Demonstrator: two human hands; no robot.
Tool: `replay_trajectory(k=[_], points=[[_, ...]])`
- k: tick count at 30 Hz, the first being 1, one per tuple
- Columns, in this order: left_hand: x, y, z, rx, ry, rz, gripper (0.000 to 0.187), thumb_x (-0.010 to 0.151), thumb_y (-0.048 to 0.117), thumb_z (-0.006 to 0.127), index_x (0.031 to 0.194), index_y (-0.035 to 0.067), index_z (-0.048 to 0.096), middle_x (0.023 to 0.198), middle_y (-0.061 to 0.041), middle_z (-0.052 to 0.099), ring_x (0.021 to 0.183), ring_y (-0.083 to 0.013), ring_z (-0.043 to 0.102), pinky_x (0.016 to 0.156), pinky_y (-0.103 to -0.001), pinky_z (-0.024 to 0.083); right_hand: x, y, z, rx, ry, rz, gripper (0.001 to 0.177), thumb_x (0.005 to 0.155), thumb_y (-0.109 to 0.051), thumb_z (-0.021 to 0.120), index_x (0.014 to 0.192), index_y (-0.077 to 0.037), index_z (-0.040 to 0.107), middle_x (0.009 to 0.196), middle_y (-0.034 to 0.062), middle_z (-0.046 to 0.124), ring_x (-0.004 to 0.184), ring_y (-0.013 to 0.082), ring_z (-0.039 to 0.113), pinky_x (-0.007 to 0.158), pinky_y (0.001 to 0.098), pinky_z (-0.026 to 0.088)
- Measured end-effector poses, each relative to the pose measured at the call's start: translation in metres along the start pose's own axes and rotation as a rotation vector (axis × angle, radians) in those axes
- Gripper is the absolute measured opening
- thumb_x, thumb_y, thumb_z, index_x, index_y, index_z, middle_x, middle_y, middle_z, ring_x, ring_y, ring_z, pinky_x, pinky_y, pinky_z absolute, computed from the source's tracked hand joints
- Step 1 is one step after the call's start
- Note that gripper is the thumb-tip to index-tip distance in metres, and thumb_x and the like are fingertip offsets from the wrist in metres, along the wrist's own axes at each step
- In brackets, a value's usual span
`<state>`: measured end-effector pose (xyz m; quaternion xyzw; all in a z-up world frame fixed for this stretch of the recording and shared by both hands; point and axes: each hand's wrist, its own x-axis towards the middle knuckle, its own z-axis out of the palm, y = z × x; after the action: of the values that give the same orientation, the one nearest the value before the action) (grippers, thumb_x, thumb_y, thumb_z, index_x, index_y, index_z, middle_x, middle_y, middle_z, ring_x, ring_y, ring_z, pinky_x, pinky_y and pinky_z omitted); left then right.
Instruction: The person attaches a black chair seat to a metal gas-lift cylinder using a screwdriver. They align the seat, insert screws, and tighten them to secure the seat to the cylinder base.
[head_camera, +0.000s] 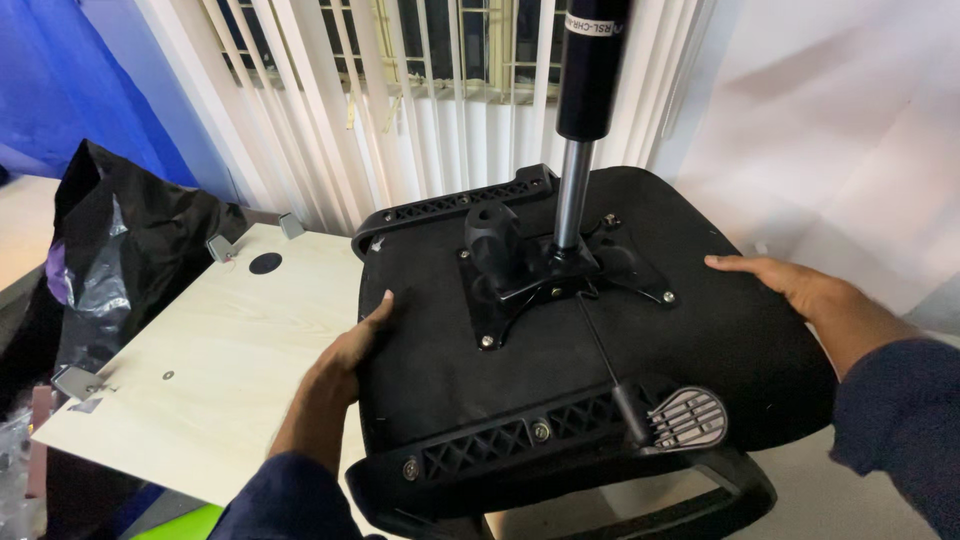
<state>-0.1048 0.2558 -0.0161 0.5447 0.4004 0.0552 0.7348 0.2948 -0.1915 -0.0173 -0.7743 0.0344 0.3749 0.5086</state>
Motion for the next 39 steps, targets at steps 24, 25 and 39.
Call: replay_trajectory(k=[24, 25, 39], points=[[0.012, 0.007, -0.006, 0.258, 0.196, 0.135, 0.100, 0.065, 0.049, 0.089, 0.126, -0.024, 0.058, 0.113, -0.037, 0.073, 0.099, -0.0456, 0.078, 0.088, -0.047, 0.065, -0.046, 0.011, 0.015, 0.010, 0.180, -0.301, 0.076, 0.082, -0.033, 0.075, 0.141, 0.010, 0.055, 0.126, 0.0358, 0.067, 0.112, 0.0460, 0.069, 0.100, 0.0494, 0.054], [0.010, 0.009, -0.005, 0.276, 0.198, 0.138, 0.100, 0.066, 0.048, 0.089, 0.127, -0.025, 0.057, 0.113, -0.037, 0.072, 0.098, -0.0453, 0.078, 0.088, -0.047, 0.065, -0.050, 0.016, 0.015, -0.011, 0.208, -0.293, 0.076, 0.082, -0.034, 0.074, 0.142, 0.009, 0.055, 0.126, 0.0358, 0.067, 0.112, 0.0464, 0.069, 0.099, 0.0499, 0.054], [0.037, 0.055, 0.058, 0.442, -0.015, 0.199, 0.098, 0.071, 0.046, 0.087, 0.128, -0.024, 0.051, 0.106, -0.040, 0.072, 0.082, -0.0467, 0.078, 0.069, -0.051, 0.068, -0.143, 0.098, 0.002, 0.258, 0.468, -0.211, 0.078, 0.083, -0.033, 0.075, 0.143, 0.010, 0.050, 0.123, 0.0342, 0.068, 0.106, 0.0455, 0.071, 0.092, 0.0501, 0.057]])
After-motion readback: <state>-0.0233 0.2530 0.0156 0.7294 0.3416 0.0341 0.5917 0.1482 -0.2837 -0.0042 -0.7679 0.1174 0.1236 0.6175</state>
